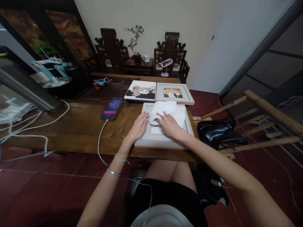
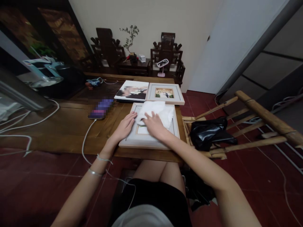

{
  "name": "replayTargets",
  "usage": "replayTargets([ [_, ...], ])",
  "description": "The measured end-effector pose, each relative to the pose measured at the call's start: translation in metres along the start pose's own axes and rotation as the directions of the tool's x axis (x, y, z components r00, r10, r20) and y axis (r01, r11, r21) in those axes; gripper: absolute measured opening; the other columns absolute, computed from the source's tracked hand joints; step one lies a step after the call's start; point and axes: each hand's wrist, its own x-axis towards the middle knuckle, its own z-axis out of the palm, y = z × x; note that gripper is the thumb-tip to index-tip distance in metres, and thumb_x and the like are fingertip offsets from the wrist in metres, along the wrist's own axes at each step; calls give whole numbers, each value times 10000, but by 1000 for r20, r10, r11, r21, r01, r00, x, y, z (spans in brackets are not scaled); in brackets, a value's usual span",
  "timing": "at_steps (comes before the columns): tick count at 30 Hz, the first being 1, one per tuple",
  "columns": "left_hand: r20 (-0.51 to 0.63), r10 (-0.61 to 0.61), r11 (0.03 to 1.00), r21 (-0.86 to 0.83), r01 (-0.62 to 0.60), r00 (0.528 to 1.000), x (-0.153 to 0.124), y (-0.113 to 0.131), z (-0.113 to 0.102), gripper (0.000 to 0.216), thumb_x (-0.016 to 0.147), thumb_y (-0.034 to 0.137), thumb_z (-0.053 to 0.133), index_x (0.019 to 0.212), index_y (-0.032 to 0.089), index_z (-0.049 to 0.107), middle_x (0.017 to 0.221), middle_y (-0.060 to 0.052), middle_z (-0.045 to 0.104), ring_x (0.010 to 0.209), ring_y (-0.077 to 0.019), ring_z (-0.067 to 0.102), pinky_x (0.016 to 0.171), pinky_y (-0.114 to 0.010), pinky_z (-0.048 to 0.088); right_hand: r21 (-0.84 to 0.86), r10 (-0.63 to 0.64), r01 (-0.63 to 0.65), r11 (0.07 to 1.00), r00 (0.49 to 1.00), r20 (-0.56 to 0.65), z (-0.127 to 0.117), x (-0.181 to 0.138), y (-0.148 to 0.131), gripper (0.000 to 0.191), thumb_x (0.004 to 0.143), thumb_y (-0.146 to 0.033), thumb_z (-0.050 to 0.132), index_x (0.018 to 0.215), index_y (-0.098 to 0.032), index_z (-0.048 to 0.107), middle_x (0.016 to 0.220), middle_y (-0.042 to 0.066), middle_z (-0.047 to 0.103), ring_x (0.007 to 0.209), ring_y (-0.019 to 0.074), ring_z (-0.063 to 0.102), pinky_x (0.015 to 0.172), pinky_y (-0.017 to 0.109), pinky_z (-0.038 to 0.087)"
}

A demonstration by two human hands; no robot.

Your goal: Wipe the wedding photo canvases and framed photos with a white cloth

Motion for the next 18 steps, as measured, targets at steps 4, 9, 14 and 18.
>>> replayTargets([
  [4,-8,0,1000,-3,0,1000,0,2,-2,464,968,361,294,1256,101,547,1370,-151,511,1331,-226,403,1134,-443,280,-98,107,-111,989,993,-46,15,33,29,450,865,-71,380,1271,-160,554,1503,129,323,1347,386,264,1018,573,279],
  [9,-35,-23,999,-34,22,999,0,6,-2,485,973,393,282,1259,104,546,1366,-148,513,1320,-224,418,1136,-418,280,-49,-109,112,993,993,53,9,29,20,492,841,-14,347,1263,-152,559,1494,124,342,1339,381,287,989,585,307],
  [14,-39,-40,998,-44,38,998,-1,8,-3,483,970,375,284,1239,85,562,1358,-157,521,1313,-225,429,1132,-410,289,107,-306,291,951,935,178,-20,-29,-7,428,782,-21,437,1124,-167,649,1387,125,491,1207,318,469,900,446,418],
  [18,-6,-23,1000,-4,23,1000,-1,7,-3,452,948,350,348,1216,71,582,1331,-162,546,1326,-237,409,1131,-423,287,103,-123,93,990,931,342,-52,-78,-6,338,763,-40,462,988,-131,697,1054,171,668,955,273,621,759,345,454],
])
